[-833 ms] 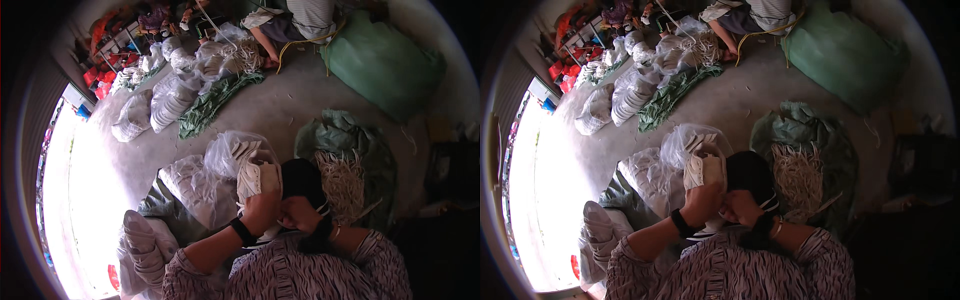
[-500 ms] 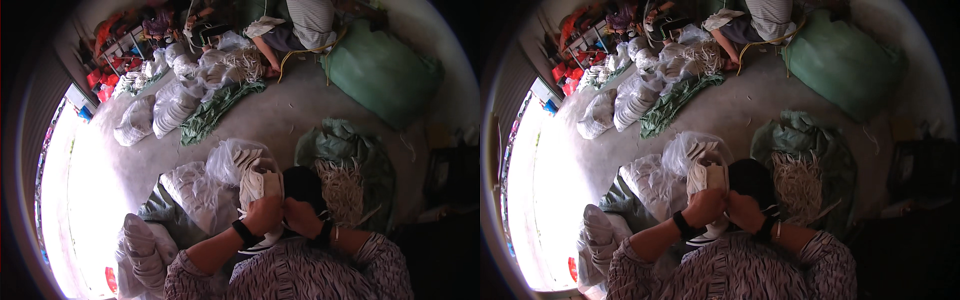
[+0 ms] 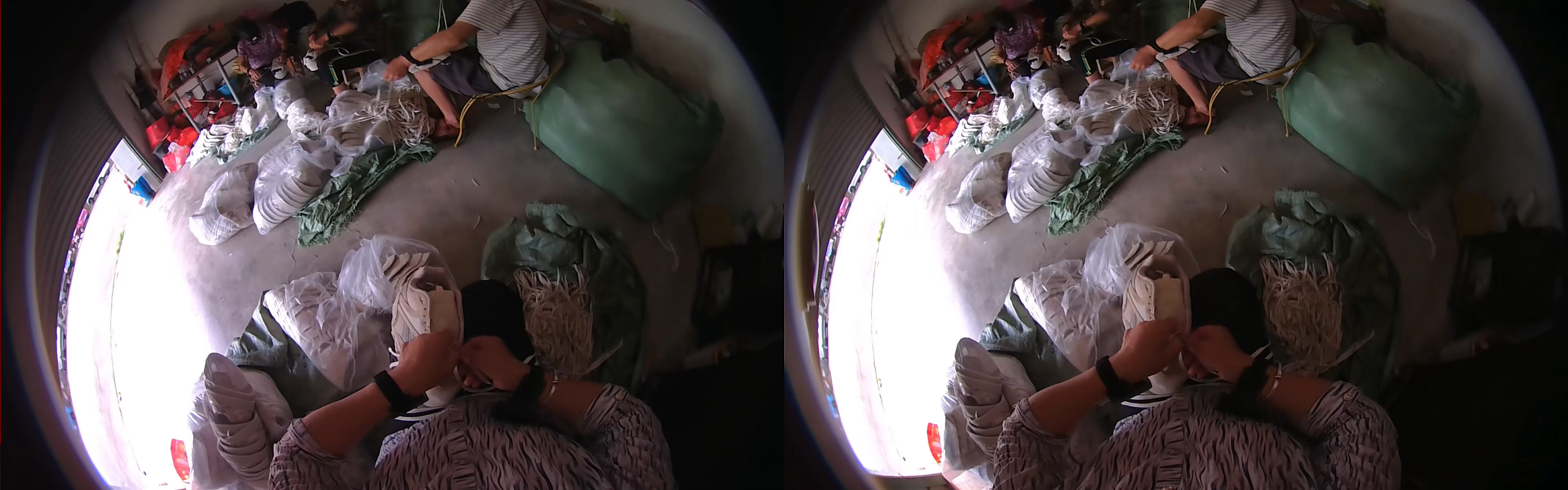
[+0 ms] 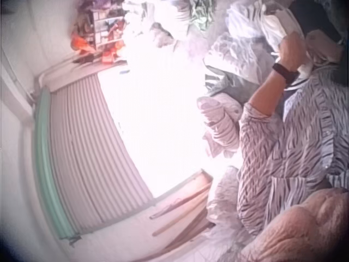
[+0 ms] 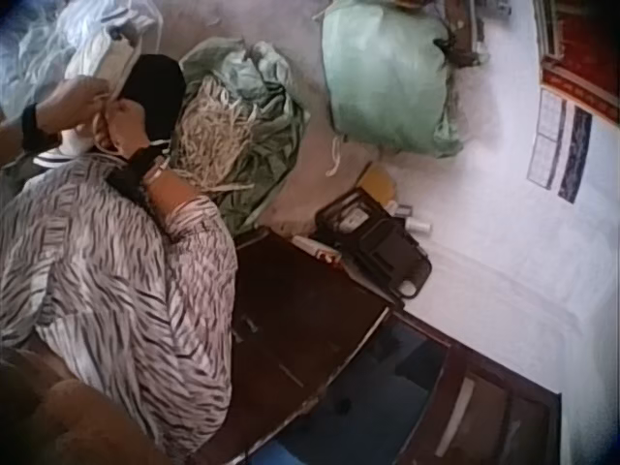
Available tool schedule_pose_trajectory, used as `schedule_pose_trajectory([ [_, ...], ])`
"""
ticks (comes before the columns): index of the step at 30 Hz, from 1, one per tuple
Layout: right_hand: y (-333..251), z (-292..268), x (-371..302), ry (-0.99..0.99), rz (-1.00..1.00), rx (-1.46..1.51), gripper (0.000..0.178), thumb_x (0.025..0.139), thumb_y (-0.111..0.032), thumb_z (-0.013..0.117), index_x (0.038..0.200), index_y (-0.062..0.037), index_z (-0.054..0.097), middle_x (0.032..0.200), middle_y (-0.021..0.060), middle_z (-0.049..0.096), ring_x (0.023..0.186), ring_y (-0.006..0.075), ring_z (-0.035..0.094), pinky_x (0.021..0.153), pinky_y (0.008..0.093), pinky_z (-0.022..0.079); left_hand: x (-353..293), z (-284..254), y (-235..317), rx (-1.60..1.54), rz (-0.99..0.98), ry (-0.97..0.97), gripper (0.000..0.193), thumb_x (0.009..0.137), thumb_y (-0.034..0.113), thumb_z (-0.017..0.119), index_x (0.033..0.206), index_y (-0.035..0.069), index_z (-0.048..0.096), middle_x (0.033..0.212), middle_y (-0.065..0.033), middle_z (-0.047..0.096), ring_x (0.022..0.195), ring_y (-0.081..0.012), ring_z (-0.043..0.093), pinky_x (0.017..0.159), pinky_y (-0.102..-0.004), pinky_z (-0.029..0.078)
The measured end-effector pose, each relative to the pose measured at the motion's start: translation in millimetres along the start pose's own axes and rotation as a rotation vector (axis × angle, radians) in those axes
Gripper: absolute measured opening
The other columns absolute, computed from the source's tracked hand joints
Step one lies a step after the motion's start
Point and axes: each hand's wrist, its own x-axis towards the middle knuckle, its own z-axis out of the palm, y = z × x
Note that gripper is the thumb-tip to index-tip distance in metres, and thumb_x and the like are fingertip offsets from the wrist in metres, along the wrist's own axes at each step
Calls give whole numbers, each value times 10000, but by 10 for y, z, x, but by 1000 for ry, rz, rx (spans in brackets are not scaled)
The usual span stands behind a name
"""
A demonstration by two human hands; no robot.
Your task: Insert shoe laces into a white sneaker during assembly.
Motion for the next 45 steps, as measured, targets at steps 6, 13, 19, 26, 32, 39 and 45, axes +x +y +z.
schedule_pose_trajectory([
  [6, 190, 40, 84, 121, -161, 225, 230, 927, -191, 472, 805, -11, 548, 639, 89, 583, 466, 168, 565, 383, 288, 432, -52, 16, -24, 4, 112, -15, 223, 808, 236, 491, 936, 82, 588, 819, -170, 632, 786, -368, 611, 687, -455, 477],
  [13, -316, -130, -22, 199, -795, -1013, 108, 784, -149, 570, 786, -53, 520, 762, 134, 609, 692, 302, 618, 585, 387, 483, -69, 65, -4, -1046, -13, 389, 206, 856, 161, 496, 959, 13, 596, 689, -90, 597, 616, -150, 592, 557, -278, 465],
  [19, -406, -349, 171, -101, -871, -1277, 147, 734, -166, 596, 864, -100, 573, 788, 115, 618, 720, 305, 629, 620, 413, 494, 301, 6, -107, -211, 219, 389, 141, 816, 100, 530, 916, 23, 591, 747, -65, 586, 657, -155, 586, 588, -287, 476],
  [26, -229, -439, 234, -116, -1014, -1202, 236, 747, -157, 589, 983, -162, 581, 732, 100, 618, 689, 292, 630, 586, 414, 486, 541, -108, -139, 545, 455, -169, 180, 708, 158, 613, 857, 56, 624, 832, -112, 609, 803, -285, 615, 668, -371, 504],
  [32, -126, -474, 392, -177, -1106, -1153, 148, 746, -189, 596, 855, -91, 573, 709, 117, 606, 674, 306, 620, 581, 424, 476, 707, -221, 37, 456, 346, -419, 166, 675, 96, 649, 819, 13, 645, 760, -137, 648, 773, -297, 652, 680, -378, 525],
  [39, -77, -471, 378, -125, -1174, -1076, 86, 769, -172, 590, 784, -100, 546, 681, 90, 580, 650, 285, 607, 533, 395, 469, 880, -397, 279, 313, 42, -835, 193, 797, 80, 509, 922, -10, 627, 695, -107, 662, 608, -213, 666, 466, -311, 533],
  [45, -123, -467, 362, -110, -1132, -1070, 98, 776, -172, 597, 785, -91, 543, 666, 101, 575, 643, 298, 604, 532, 399, 471, 874, -401, 158, 105, -68, -796, 196, 825, 114, 497, 929, 19, 633, 670, -89, 658, 573, -164, 658, 449, -261, 521],
])
